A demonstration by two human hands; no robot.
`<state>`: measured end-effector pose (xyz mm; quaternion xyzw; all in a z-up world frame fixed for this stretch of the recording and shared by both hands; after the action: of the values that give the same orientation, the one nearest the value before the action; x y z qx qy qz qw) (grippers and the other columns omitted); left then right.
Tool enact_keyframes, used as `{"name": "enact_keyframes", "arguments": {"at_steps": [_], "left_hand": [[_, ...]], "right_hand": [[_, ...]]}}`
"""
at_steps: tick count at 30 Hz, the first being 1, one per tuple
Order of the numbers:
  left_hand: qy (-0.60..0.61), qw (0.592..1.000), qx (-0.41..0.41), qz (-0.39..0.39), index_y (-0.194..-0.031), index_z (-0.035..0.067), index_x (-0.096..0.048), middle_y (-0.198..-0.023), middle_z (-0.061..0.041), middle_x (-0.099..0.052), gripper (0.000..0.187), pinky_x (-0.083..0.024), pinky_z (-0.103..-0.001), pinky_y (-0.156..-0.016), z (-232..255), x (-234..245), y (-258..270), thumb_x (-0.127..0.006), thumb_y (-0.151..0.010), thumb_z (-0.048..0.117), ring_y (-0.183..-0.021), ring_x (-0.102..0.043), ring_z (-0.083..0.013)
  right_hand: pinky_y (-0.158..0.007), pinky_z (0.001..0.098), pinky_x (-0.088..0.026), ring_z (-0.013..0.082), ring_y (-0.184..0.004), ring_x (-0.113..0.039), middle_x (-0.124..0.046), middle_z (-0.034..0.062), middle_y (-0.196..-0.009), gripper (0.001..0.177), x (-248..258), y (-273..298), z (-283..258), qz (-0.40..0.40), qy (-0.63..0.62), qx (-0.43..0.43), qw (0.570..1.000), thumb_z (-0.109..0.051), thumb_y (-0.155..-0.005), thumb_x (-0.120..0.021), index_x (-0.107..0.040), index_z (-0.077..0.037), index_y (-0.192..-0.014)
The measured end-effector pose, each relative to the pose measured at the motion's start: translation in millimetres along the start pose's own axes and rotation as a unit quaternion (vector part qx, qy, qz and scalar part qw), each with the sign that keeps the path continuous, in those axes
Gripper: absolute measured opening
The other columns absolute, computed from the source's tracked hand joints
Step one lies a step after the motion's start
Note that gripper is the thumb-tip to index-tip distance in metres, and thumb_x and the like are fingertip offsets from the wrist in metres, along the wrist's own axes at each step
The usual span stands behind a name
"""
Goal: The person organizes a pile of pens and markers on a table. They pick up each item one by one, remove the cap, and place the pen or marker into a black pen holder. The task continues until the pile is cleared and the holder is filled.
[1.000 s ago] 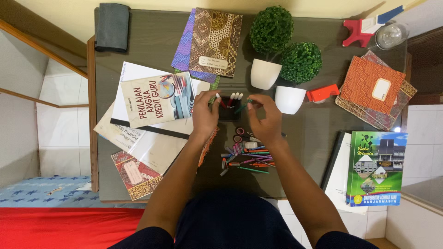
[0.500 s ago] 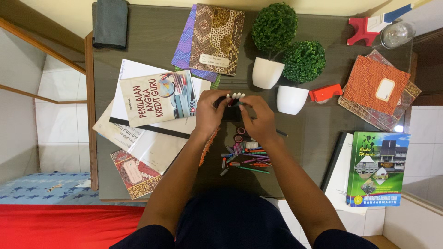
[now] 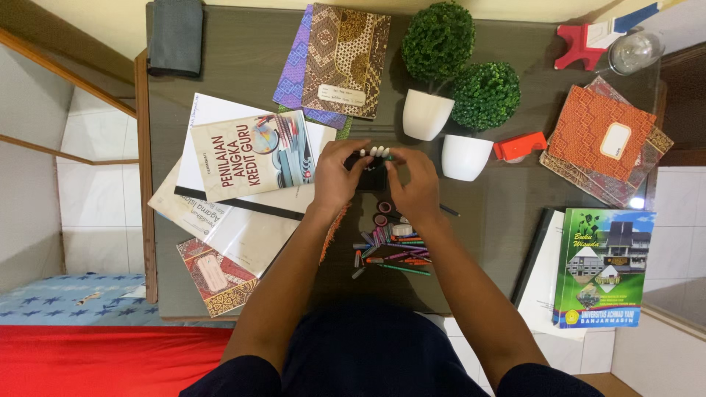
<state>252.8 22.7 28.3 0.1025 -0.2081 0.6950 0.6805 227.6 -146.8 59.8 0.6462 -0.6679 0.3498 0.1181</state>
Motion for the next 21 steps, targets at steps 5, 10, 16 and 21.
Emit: {"name": "enact_keyframes", "arguments": {"at_steps": [5, 10, 16, 21], "left_hand": [[-0.007, 1.0, -0.009, -0.006, -0.113, 0.007, -0.077, -0.109, -0.011, -0.076, 0.027, -0.054, -0.038, -0.092, -2.1, -2.0, 0.0, -0.08, -0.086, 0.004, -0.104, -0.067, -0.0298], [-0.026, 0.999, -0.013, -0.027, -0.117, 0.006, -0.075, -0.109, -0.012, -0.075, 0.031, -0.054, -0.038, -0.093, 1.0, -1.0, -1.0, -0.08, -0.086, 0.004, -0.105, -0.066, -0.0302], [-0.023, 0.999, -0.012, -0.046, -0.124, 0.005, -0.071, -0.116, -0.014, -0.071, 0.04, -0.053, -0.039, -0.095, 7.0, 4.3, 1.9, -0.081, -0.086, 0.008, -0.109, -0.065, -0.0323], [-0.036, 0.998, -0.048, -0.005, -0.126, 0.004, -0.068, -0.124, -0.015, -0.066, 0.041, -0.051, -0.041, -0.101, 16.0, 12.8, 10.6, -0.082, -0.088, 0.01, -0.118, -0.062, -0.0351]], "right_hand": [[-0.087, 0.0398, -0.052, 0.0276, -0.096, -0.069, -0.07, 0.0126, -0.105, 0.024, -6.1, 3.4, 8.6, 0.005, 0.008, -0.008, 1.0, -0.005, -0.095, -0.074, -0.066, -0.003, -0.117], [-0.087, 0.0406, -0.052, 0.028, -0.097, -0.068, -0.07, 0.0124, -0.106, 0.026, -8.2, 5.1, 11.9, 0.002, 0.024, -0.007, 1.0, -0.008, -0.095, -0.076, -0.065, -0.002, -0.118], [-0.087, 0.0406, -0.052, 0.0281, -0.096, -0.068, -0.07, 0.0128, -0.105, 0.029, -9.5, 4.9, 14.3, 0.003, 0.024, -0.007, 1.0, -0.01, -0.094, -0.078, -0.065, -0.002, -0.119], [-0.087, 0.0401, -0.053, 0.0283, -0.099, -0.069, -0.07, 0.0141, -0.108, 0.029, -6.0, 4.2, 12.4, 0.002, 0.012, -0.009, 1.0, -0.01, -0.095, -0.078, -0.065, -0.002, -0.119]]}}
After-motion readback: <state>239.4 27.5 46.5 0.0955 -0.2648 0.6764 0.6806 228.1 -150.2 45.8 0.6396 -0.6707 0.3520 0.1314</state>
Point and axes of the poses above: each hand's wrist, its own y-axis away from the middle knuckle, its own x-axis out of the back of the hand, z = x × y, the point moved 7 cm from there along -y, towards the middle knuckle
